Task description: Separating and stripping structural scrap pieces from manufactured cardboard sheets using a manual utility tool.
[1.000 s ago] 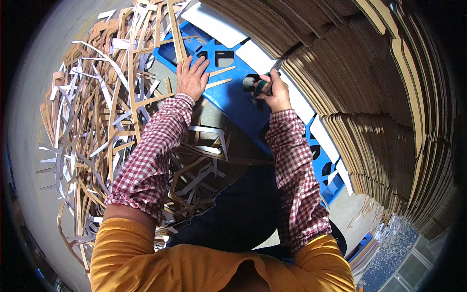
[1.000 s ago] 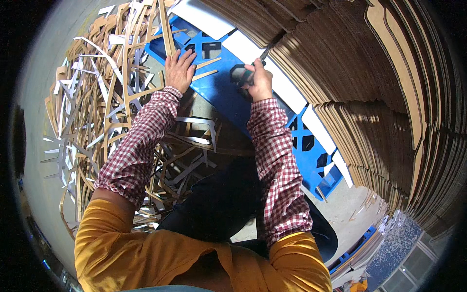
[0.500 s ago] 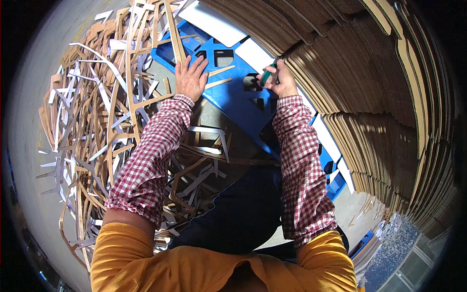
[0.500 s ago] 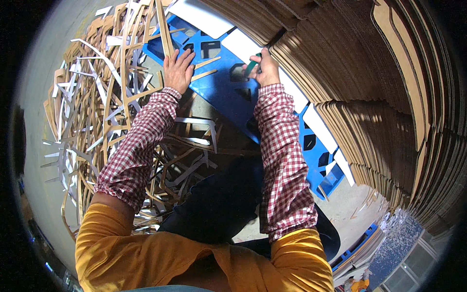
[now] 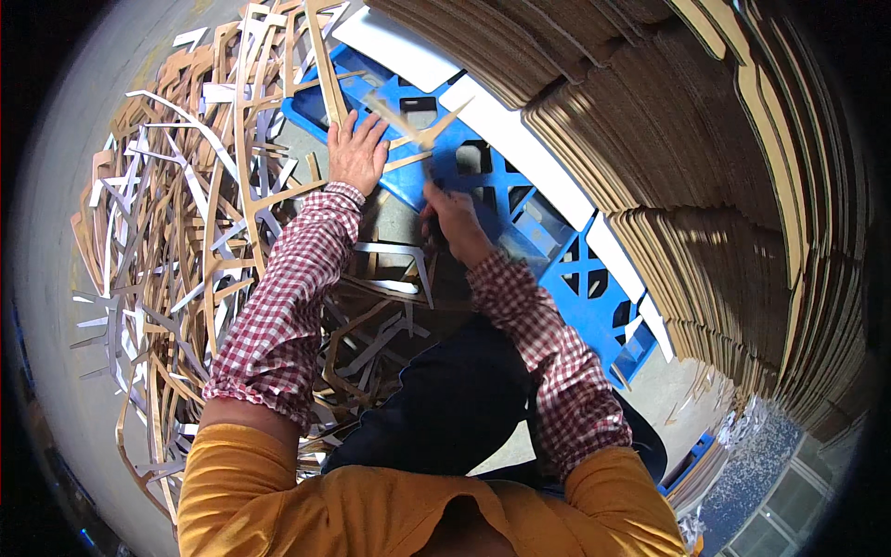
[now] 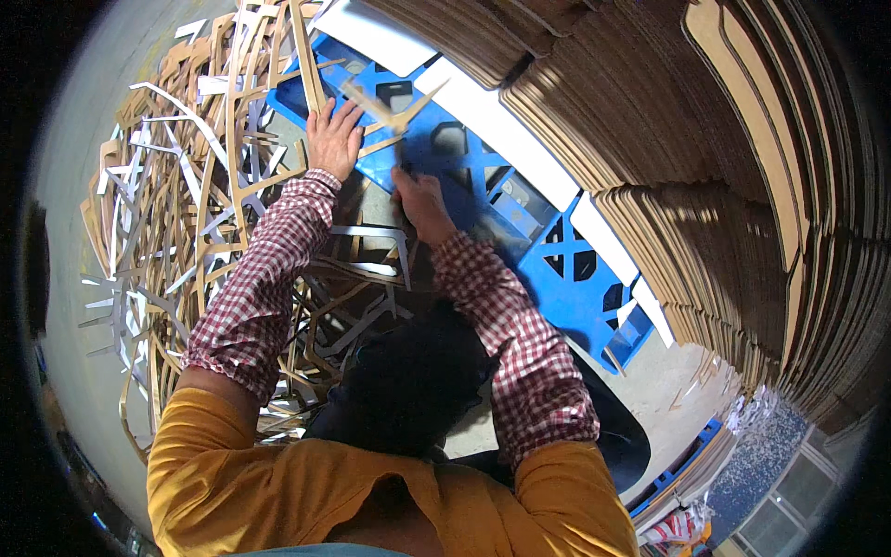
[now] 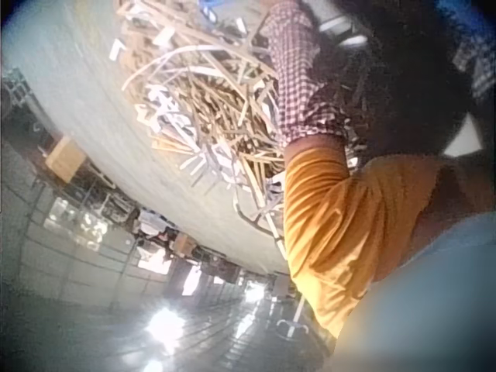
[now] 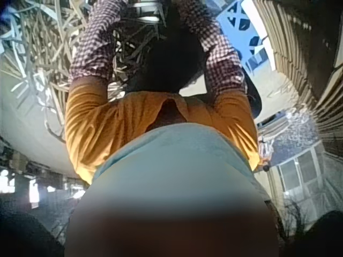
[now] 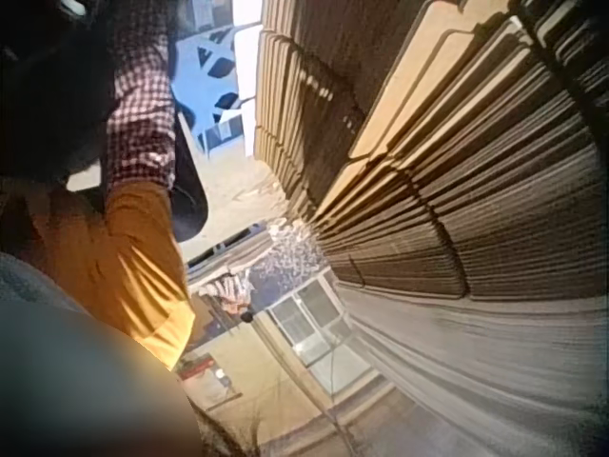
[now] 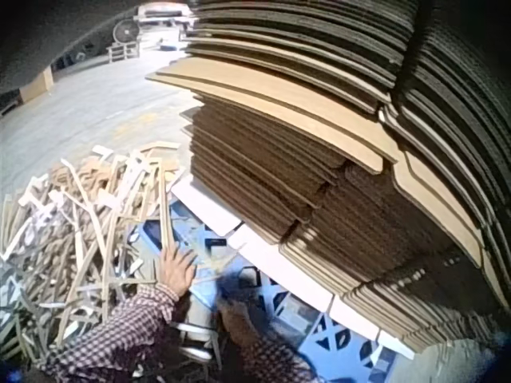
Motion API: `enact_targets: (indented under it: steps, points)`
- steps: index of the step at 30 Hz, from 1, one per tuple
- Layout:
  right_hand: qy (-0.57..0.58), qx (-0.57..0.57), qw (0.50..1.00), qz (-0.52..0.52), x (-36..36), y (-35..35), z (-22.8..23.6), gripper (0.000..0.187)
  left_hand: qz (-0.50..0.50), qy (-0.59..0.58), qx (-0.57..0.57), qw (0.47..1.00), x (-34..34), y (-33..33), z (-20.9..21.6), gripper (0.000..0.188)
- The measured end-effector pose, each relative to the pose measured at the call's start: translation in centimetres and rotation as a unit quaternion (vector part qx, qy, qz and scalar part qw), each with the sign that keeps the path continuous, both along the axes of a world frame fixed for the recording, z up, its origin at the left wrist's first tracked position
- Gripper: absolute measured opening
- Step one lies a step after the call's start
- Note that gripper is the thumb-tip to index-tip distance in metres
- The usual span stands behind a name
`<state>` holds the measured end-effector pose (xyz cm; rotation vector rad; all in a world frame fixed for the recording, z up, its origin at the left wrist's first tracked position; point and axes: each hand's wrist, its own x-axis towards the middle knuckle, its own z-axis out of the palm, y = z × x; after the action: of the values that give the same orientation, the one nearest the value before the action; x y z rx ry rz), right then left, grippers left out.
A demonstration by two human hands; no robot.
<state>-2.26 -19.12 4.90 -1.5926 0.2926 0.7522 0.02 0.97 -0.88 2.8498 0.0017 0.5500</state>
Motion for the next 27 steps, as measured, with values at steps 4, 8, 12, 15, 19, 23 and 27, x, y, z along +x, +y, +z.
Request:
enact_targets:
  steps: [4, 8, 12, 15, 19, 23, 27]
  points:
    - [-0.042, 0.006, 0.981, 0.187, -1.4, -4.2, 3.1, 0.035, -0.004, -0.002, 0.011, 1.000, 0.1, -0.3, 0.5, 0.035]
    - [-0.232, -0.115, 0.923, 0.284, -0.6, -9.0, 6.9, 0.031, 0.010, 0.010, 0.012, 1.000, -0.1, 0.0, 0.7, 0.038]
    - [-0.161, -0.010, 0.985, -0.060, 2.4, -9.2, 10.1, 0.028, 0.009, 0.018, 0.004, 1.000, -0.1, -0.2, 0.5, 0.038]
    - [-0.155, -0.048, 0.983, -0.080, 5.5, -10.2, 10.4, 0.034, 0.005, 0.016, 0.000, 1.000, 0.0, -0.7, 0.7, 0.038]
    - [-0.179, -0.024, 0.976, -0.121, 7.7, -8.9, 11.5, 0.035, 0.001, 0.010, -0.001, 1.000, 0.3, -1.0, 0.9, 0.039]
    - [-0.218, -0.125, 0.964, 0.081, 2.5, -6.6, 11.0, 0.024, 0.008, 0.017, 0.011, 1.000, -0.2, 0.0, 0.6, 0.038]
    - [-0.291, -0.167, 0.896, 0.292, -0.4, -7.0, 11.8, 0.023, 0.006, 0.029, 0.000, 1.000, -0.2, -0.3, 1.1, 0.039]
